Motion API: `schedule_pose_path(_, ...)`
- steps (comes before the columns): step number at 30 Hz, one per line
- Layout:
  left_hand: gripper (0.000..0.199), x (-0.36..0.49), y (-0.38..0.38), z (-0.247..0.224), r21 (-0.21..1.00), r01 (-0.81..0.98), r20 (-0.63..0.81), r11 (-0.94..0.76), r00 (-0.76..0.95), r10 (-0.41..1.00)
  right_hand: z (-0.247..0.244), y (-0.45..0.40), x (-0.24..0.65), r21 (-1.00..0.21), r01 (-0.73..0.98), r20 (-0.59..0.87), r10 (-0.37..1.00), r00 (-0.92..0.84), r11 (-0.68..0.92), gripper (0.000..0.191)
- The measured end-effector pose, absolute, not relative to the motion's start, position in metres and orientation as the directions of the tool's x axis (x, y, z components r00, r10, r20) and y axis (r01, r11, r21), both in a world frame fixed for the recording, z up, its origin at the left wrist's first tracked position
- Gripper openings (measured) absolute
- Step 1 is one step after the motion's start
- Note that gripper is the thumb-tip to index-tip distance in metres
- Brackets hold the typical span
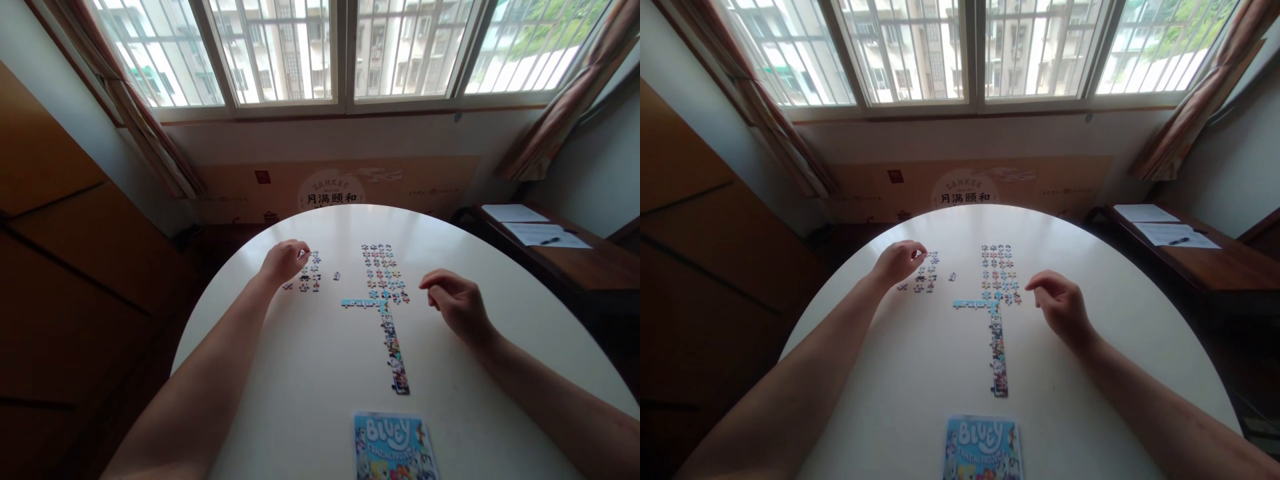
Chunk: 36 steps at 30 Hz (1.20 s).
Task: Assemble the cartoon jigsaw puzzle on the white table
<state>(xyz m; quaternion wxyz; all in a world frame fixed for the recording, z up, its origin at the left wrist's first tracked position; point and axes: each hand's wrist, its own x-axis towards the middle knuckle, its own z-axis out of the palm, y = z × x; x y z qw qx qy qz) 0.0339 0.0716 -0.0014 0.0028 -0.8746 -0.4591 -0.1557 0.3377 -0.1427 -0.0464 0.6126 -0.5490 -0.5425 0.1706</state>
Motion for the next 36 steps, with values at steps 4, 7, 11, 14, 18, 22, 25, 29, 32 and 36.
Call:
schedule_pose_path(4, 0.021, 0.048, 0.06, 0.01, 0.085, 0.715, 0.117, -0.694, 0.684, 0.72, -0.042, -0.144, 0.339, -0.854, 0.4, 0.487, 0.785, 0.384, 0.334, 0.018)
schedule_pose_path(7, 0.019, 0.054, 0.053, 0.018, 0.041, 0.699, 0.037, -0.714, 0.713, 0.7, -0.038, -0.146, 0.337, -0.841, 0.415, 0.505, 0.779, 0.372, 0.348, 0.018)
schedule_pose_path(11, 0.018, 0.061, 0.043, 0.024, -0.036, 0.731, 0.028, -0.681, 0.682, 0.731, -0.036, -0.148, 0.334, -0.812, 0.447, 0.543, 0.767, 0.342, 0.376, 0.018)
schedule_pose_path(14, 0.015, 0.066, 0.039, 0.026, -0.066, 0.749, 0.012, -0.66, 0.662, 0.75, -0.037, -0.149, 0.334, -0.788, 0.476, 0.568, 0.758, 0.32, 0.39, 0.019)
schedule_pose_path(18, 0.011, 0.067, 0.037, 0.026, -0.069, 0.753, -0.025, -0.654, 0.654, 0.756, -0.037, -0.149, 0.336, -0.789, 0.47, 0.57, 0.757, 0.32, 0.396, 0.018)
schedule_pose_path(22, 0.011, 0.067, 0.039, 0.024, -0.065, 0.757, -0.047, -0.651, 0.649, 0.759, -0.036, -0.149, 0.338, -0.801, 0.46, 0.557, 0.757, 0.342, 0.383, 0.017)
schedule_pose_path(25, 0.008, 0.067, 0.04, 0.022, -0.057, 0.759, -0.061, -0.649, 0.646, 0.761, -0.036, -0.148, 0.339, -0.814, 0.446, 0.54, 0.765, 0.351, 0.371, 0.017)
schedule_pose_path(29, 0.007, 0.068, 0.04, 0.023, -0.056, 0.759, -0.086, -0.649, 0.644, 0.76, -0.036, -0.148, 0.338, -0.822, 0.438, 0.529, 0.773, 0.349, 0.365, 0.018)
schedule_pose_path(32, 0.009, 0.067, 0.04, 0.024, -0.068, 0.763, -0.099, -0.643, 0.636, 0.765, -0.036, -0.148, 0.337, -0.82, 0.442, 0.531, 0.771, 0.351, 0.364, 0.018)
schedule_pose_path(36, 0.017, 0.066, 0.042, 0.024, -0.077, 0.77, -0.125, -0.633, 0.622, 0.773, -0.035, -0.149, 0.338, -0.818, 0.45, 0.532, 0.771, 0.351, 0.359, 0.018)
